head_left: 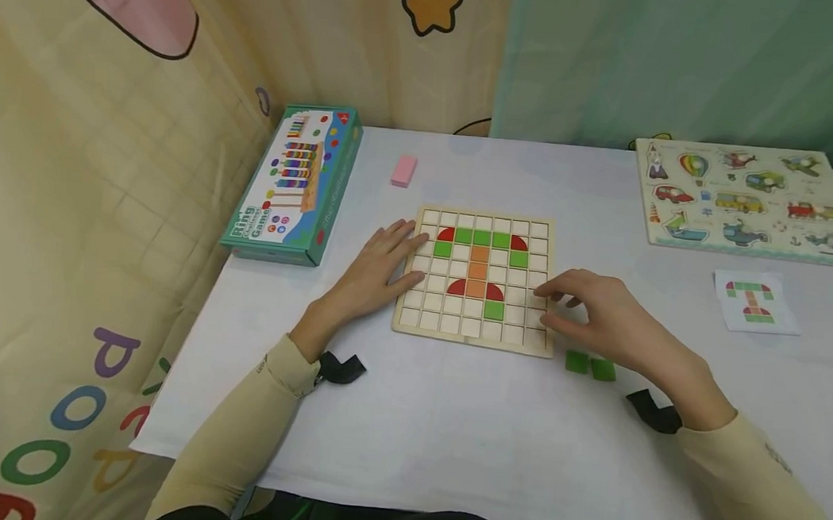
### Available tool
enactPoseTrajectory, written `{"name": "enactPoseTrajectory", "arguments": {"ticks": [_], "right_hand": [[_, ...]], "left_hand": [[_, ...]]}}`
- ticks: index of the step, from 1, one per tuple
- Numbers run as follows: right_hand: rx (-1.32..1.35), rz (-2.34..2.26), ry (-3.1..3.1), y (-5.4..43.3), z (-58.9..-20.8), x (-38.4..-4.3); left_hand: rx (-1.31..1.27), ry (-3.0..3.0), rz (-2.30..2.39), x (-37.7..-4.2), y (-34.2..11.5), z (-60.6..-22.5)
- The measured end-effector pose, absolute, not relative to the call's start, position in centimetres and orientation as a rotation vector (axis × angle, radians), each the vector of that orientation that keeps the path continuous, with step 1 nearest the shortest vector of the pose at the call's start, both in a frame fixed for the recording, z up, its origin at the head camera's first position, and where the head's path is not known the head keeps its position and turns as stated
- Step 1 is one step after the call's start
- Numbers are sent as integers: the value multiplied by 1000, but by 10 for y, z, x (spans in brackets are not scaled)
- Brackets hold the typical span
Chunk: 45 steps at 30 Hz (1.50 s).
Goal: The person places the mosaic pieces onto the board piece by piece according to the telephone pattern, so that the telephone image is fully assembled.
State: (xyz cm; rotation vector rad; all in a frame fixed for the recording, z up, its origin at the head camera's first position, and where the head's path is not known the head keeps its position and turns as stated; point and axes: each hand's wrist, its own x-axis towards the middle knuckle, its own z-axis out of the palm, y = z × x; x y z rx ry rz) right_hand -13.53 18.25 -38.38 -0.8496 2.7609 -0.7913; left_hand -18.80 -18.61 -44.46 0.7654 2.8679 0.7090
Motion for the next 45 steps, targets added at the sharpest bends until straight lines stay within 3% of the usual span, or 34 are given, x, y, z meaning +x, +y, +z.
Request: {"name": "enactPoseTrajectory", "arguments": {"ticks": [14, 33, 45], "right_hand": [[-643, -706, 2778, 249, -395, -91], [-879, -775, 2803, 247, -410, -95], [-976, -878, 2848, 236, -399, -101]], "left_hand": [[854, 2887, 695, -199, -168, -442], [743, 2954, 666, -189, -160, -451], [729, 2977, 662, -189, -144, -454]]}}
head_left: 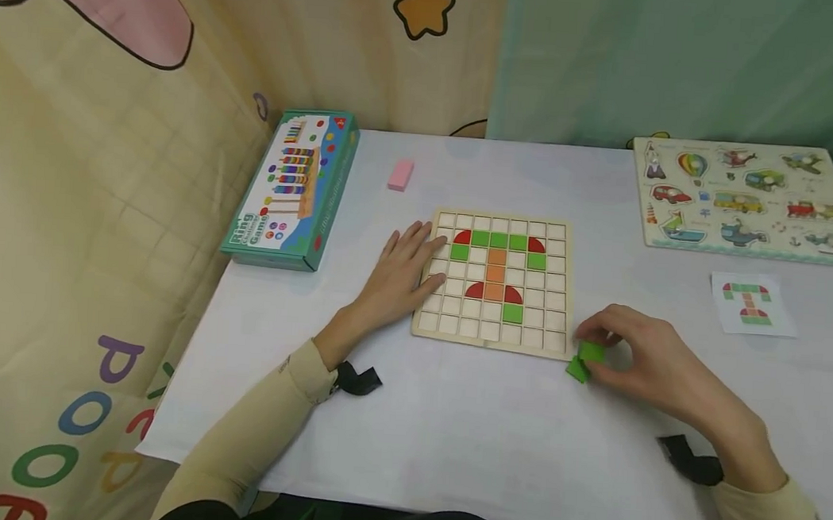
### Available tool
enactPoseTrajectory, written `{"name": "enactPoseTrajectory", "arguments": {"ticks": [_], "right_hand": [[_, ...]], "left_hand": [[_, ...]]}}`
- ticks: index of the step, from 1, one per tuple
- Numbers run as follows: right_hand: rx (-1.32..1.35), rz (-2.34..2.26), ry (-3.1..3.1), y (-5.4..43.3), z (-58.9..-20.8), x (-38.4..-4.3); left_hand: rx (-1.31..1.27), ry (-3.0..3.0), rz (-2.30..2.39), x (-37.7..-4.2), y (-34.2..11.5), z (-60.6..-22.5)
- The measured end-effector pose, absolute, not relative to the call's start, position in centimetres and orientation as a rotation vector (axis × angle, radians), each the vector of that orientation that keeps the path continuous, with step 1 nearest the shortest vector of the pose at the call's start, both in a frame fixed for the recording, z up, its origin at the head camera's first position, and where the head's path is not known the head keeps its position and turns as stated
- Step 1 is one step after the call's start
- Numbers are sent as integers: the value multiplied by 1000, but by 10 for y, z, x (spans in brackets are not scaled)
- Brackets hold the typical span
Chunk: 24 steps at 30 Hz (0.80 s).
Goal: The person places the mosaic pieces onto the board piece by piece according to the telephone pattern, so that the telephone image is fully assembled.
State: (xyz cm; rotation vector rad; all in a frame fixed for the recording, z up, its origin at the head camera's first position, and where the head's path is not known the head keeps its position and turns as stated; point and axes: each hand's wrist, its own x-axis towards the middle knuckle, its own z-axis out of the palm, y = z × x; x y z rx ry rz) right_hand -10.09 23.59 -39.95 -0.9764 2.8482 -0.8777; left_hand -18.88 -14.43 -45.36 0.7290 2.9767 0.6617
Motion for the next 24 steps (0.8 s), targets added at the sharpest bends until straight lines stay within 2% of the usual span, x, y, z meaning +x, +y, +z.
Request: {"name": "enactPoseTrajectory", "arguments": {"ticks": [8, 14, 24], "right_hand": [[-935, -757, 2818, 183, -382, -117], [-981, -754, 2754, 142, -388, -143], [-935, -736, 2716, 132, -396, -156]], "left_hand": [[760, 2957, 662, -192, -141, -454], [751, 2976, 630, -190, -145, -456], [787, 2963, 638, -189, -144, -454]]}}
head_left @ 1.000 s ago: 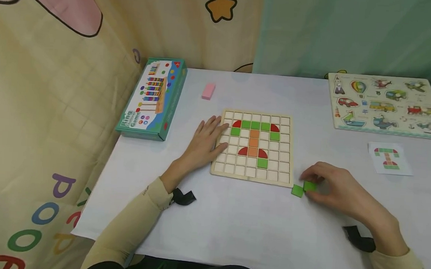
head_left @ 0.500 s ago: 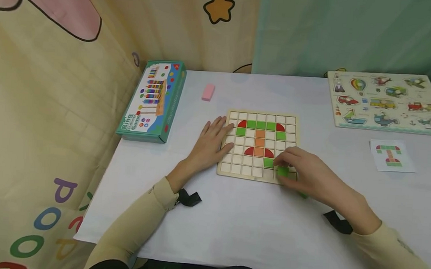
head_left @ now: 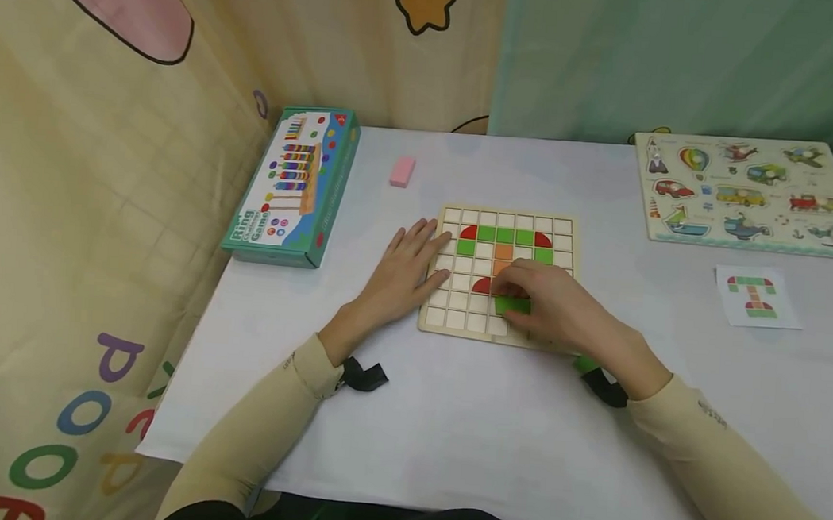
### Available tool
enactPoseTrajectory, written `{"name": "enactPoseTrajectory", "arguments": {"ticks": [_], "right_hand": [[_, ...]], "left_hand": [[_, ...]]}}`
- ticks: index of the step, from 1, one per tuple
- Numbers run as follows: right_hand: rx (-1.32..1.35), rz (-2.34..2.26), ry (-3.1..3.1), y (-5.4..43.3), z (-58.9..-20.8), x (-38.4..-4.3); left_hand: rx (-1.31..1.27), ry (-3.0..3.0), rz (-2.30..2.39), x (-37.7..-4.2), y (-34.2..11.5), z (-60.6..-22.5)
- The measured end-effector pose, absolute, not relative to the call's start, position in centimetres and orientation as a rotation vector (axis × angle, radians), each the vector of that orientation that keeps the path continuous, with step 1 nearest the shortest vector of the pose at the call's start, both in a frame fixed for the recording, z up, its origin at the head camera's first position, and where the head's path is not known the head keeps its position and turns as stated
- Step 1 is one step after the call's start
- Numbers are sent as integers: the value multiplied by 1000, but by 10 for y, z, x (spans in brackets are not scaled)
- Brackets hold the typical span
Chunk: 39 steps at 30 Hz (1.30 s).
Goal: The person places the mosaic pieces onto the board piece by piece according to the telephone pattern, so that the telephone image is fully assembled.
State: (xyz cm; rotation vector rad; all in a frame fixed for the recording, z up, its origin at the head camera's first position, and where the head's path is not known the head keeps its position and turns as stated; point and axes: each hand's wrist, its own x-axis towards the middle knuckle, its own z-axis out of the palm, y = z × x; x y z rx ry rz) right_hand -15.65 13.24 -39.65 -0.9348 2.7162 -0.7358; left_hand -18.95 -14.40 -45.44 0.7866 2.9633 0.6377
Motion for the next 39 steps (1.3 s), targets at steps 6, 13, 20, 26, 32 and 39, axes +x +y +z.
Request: {"name": "enactPoseTrajectory", "arguments": {"ticks": [6, 13, 20, 26, 32, 39], "right_hand": [[-930, -736, 2722, 132, -395, -159], [-894, -798, 2723, 140, -388, -157], [-768, -818, 2753, 179, -381, -137], [-697, -791, 2807, 202, -392, -106], [-772, -752, 2877, 214, -401, -93], [-716, -707, 2823, 220, -402, -91]], "left_hand": [[800, 2953, 632, -192, -144, -449], [794, 2948, 613, -194, -142, -447], [787, 2948, 621, -192, -145, -444], [774, 2948, 615, -190, -150, -443], [785, 2944, 641, -191, -150, -451], [780, 2943, 637, -189, -148, -457]]}}
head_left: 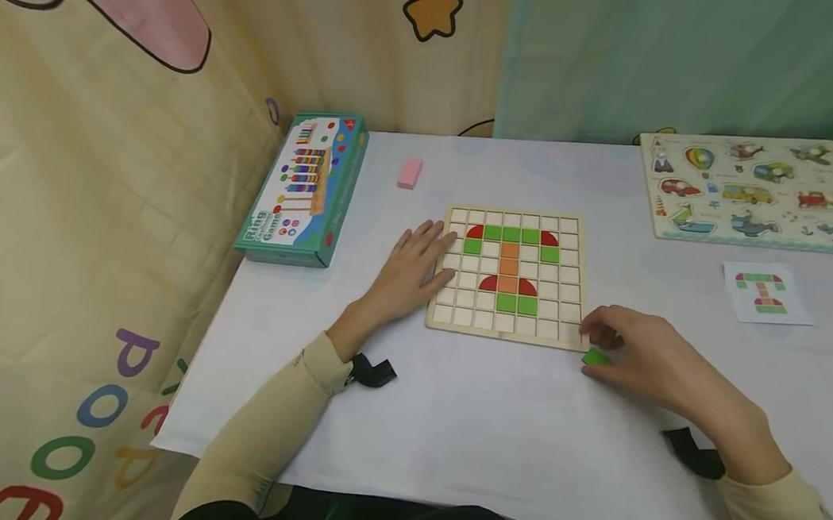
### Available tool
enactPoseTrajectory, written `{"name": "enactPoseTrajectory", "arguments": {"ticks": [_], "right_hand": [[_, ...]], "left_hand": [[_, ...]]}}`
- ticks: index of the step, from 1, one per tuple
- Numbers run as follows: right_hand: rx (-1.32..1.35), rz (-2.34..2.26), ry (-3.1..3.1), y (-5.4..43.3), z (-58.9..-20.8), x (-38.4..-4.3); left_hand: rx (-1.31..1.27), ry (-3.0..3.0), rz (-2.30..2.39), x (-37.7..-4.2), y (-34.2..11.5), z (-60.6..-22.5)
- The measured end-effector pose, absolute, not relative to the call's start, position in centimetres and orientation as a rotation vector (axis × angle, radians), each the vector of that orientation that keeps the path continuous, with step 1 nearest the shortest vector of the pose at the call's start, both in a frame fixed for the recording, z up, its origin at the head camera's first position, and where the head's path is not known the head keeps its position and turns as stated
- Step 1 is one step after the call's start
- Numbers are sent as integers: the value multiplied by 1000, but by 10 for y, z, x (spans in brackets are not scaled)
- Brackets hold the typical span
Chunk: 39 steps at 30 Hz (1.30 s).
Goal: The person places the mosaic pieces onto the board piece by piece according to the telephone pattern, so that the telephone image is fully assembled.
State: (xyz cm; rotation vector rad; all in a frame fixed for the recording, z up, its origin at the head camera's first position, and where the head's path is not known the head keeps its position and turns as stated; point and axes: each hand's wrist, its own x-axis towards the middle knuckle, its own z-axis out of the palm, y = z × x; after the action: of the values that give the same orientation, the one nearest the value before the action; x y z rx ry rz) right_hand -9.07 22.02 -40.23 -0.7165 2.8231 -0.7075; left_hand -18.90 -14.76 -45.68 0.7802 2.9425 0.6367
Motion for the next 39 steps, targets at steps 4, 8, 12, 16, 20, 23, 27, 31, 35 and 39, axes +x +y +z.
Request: {"name": "enactPoseTrajectory", "arguments": {"ticks": [4, 8, 12, 16, 20, 23, 27, 31, 35, 39], "right_hand": [[-776, -722, 2828, 224, -404, -91], [-848, -729, 2859, 226, -405, -93], [-883, -719, 2881, 227, -403, -97], [-897, -719, 2889, 222, -399, -104], [-926, -770, 2874, 213, -396, -112], [-931, -814, 2850, 203, -394, -120], [-938, -811, 2810, 187, -393, -129], [-997, -832, 2802, 177, -395, -135], [-1049, -869, 2772, 171, -398, -139], [-1063, -863, 2754, 167, -402, -142]], "left_hand": [[773, 2942, 632, -188, -146, -456], [764, 2943, 629, -187, -146, -454], [769, 2943, 631, -188, -146, -452], [755, 2939, 630, -186, -147, -451], [750, 2935, 631, -185, -149, -453], [776, 2939, 641, -186, -149, -453], [783, 2945, 646, -185, -150, -453], [786, 2950, 644, -186, -150, -450], [794, 2951, 652, -188, -149, -448], [793, 2946, 655, -187, -149, -451]]}}
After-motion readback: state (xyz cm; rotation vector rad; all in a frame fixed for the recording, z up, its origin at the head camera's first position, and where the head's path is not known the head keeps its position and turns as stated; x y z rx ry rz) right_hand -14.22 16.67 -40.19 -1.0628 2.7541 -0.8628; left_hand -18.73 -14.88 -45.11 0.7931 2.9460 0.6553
